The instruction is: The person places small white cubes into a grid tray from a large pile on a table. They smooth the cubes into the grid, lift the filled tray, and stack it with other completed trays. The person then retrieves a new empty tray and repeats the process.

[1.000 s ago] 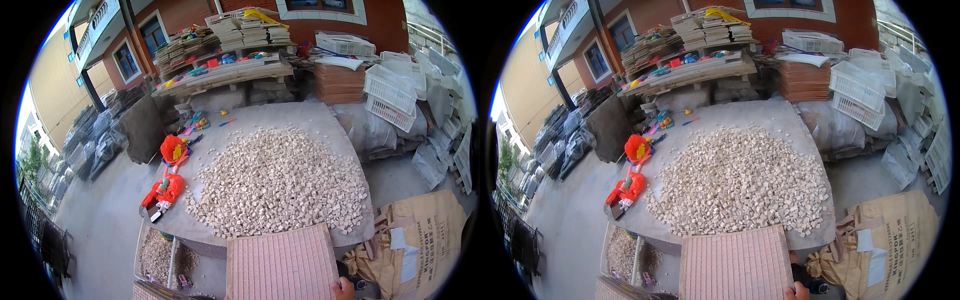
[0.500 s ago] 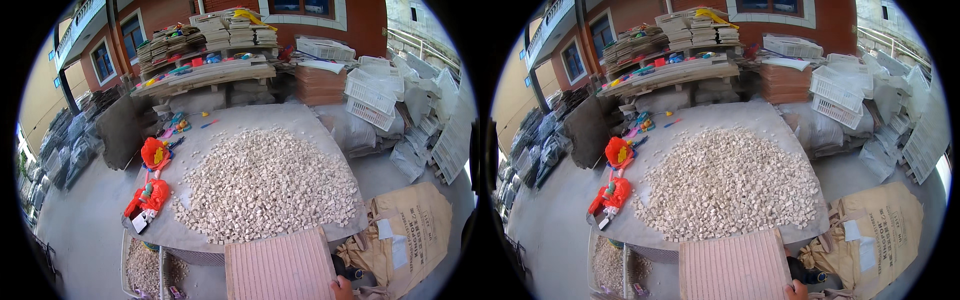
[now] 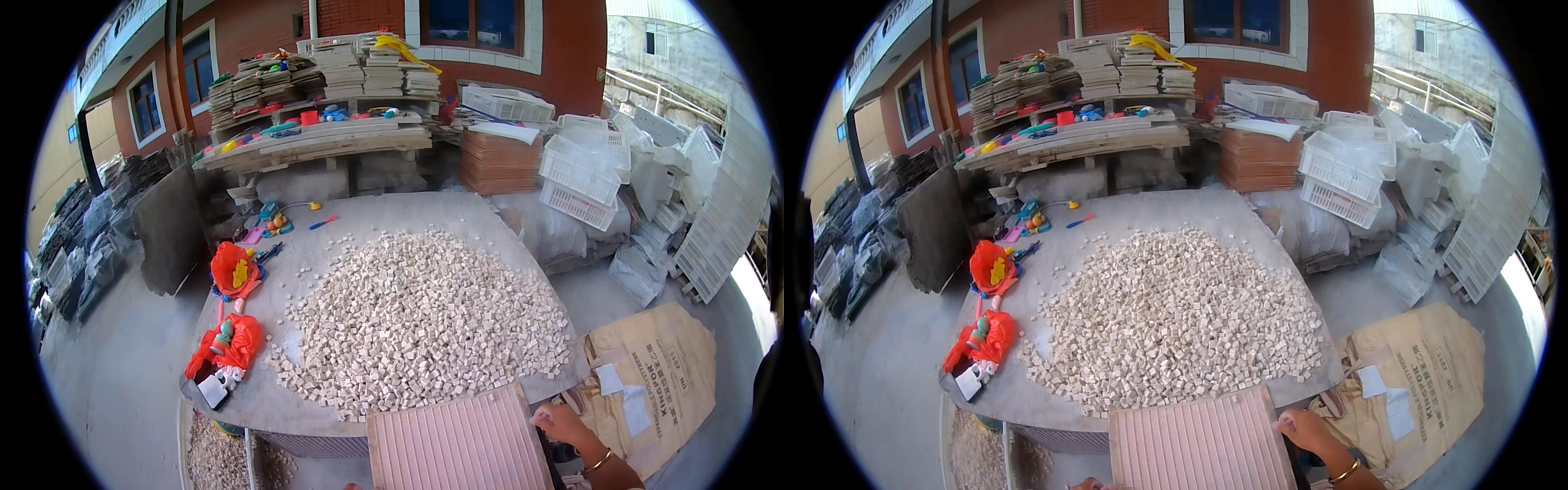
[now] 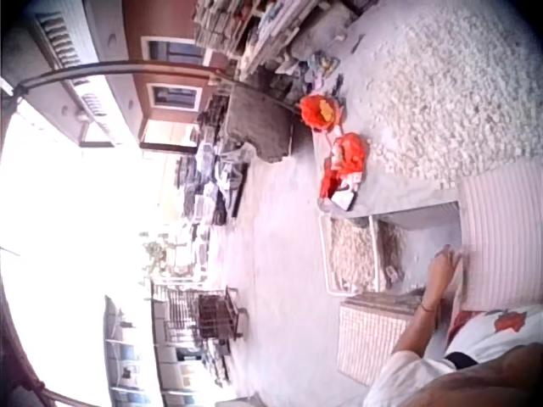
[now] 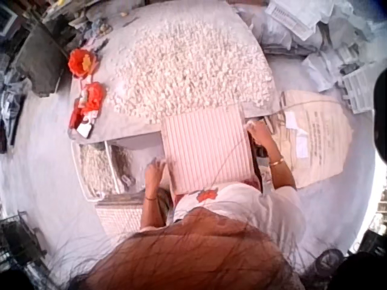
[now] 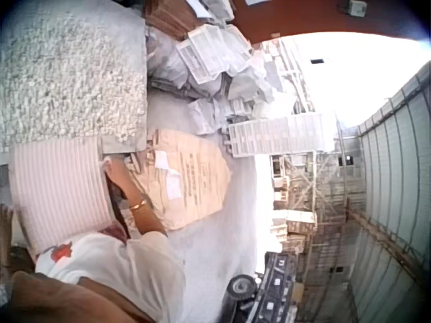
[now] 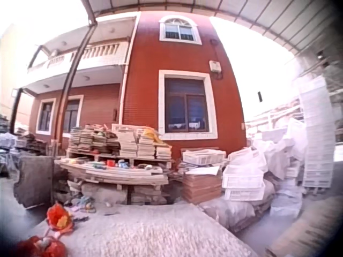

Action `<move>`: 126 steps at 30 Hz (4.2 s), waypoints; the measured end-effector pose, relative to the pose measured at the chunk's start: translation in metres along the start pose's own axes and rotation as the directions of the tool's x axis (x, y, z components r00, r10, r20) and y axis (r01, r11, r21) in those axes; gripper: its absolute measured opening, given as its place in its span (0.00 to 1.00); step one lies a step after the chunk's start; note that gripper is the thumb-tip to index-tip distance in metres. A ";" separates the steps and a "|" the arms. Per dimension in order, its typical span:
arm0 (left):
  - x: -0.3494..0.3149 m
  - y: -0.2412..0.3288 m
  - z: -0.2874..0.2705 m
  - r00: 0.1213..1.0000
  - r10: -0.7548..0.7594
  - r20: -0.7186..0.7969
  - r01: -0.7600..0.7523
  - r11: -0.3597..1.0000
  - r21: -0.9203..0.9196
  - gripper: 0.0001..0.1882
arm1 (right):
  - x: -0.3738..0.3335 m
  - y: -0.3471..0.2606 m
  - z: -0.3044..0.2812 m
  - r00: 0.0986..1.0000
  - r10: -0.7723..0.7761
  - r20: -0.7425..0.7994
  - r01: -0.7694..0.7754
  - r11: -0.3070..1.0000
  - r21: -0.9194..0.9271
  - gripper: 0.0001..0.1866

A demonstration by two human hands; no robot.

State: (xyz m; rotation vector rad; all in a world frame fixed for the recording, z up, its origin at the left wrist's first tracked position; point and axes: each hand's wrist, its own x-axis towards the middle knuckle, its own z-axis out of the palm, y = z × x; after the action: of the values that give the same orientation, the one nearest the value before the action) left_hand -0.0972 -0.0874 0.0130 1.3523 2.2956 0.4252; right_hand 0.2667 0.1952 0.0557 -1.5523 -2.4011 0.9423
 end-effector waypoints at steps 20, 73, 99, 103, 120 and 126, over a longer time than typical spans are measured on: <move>0.316 0.112 -0.041 0.792 0.533 -0.298 -0.518 0.845 0.134 0.37 | 0.290 -0.144 0.042 0.726 -0.596 -0.344 0.649 0.759 0.055 0.31; 0.308 0.154 -0.026 0.950 0.032 -0.310 -0.279 0.525 -0.804 0.17 | 0.287 -0.153 0.042 0.842 -0.534 -0.077 0.476 0.669 0.571 0.18; 0.217 0.077 -0.049 0.781 0.447 -0.436 -0.541 0.834 -0.112 0.29 | 0.187 -0.085 0.010 0.695 -0.673 -0.252 0.715 0.684 0.147 0.26; 0.337 0.011 -0.082 0.778 0.319 -0.541 -0.358 0.933 0.037 0.28 | 0.337 -0.073 -0.006 0.755 -0.431 -0.494 0.548 0.829 0.114 0.28; 0.582 0.081 -0.075 0.828 0.200 -0.524 -0.196 0.979 0.064 0.27 | 0.541 -0.140 -0.007 0.912 -0.338 -0.232 0.327 0.941 -0.084 0.37; 0.578 0.097 -0.074 0.889 0.145 -0.435 -0.295 0.907 -0.300 0.24 | 0.529 -0.178 0.013 0.871 -0.455 -0.185 0.464 0.886 0.005 0.37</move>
State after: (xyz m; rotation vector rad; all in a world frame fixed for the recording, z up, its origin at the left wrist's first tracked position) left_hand -0.3090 0.4636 -0.0019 1.4411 2.2135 1.2454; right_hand -0.1216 0.5954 0.0316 -0.9255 -2.4273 0.7183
